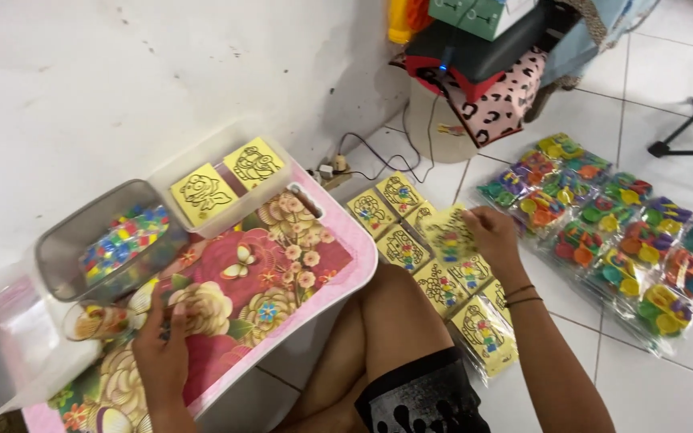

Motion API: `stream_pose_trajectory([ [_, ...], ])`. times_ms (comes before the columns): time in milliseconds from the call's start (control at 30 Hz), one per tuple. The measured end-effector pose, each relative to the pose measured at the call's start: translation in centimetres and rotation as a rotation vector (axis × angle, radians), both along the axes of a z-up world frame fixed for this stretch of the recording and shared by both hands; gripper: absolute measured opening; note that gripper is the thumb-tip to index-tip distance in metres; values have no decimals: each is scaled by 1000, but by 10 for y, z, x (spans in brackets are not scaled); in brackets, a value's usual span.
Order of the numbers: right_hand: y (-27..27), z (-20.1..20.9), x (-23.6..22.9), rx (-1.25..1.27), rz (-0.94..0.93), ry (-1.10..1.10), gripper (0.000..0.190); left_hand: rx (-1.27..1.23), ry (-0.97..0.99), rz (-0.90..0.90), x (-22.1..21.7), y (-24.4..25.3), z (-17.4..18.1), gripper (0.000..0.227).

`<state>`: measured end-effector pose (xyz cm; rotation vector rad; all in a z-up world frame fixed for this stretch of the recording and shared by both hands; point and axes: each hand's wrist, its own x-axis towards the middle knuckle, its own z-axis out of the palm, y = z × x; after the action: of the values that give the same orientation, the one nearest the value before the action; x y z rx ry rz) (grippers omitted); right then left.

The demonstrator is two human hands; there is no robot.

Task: The person decorates stickers with small colored blocks by hand, then places the decorated stickers into individual plastic bags and stacks them.

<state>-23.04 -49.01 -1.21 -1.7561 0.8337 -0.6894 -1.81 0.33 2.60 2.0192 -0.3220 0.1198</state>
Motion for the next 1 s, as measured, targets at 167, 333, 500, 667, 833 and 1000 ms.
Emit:
stream_pose_trajectory([
  [167, -36, -65, -47, -274, -132, 248, 21, -9, 17, -7, -1, -2, -1, 55],
  [333, -43, -99, -58, -328, -156, 333, 17, 34, -14, 0, -3, -2, 2, 55],
  [500, -45, -114, -40, -282, -19, 601, 18, -6, 30, -3, -5, -4, 4, 53],
  [667, -45, -122, -24, -358, 12, 635, 21, 27, 30, 19, -5, -5, 4, 52],
  [833, -44, -143, -20, -539, 21, 713, 45, 53, -10, 13, -5, -5, 5, 50],
  [1000, -13, -126, -25, -770, 178, 813, 50, 10, 62, 25, -6, -8, 8, 51],
])
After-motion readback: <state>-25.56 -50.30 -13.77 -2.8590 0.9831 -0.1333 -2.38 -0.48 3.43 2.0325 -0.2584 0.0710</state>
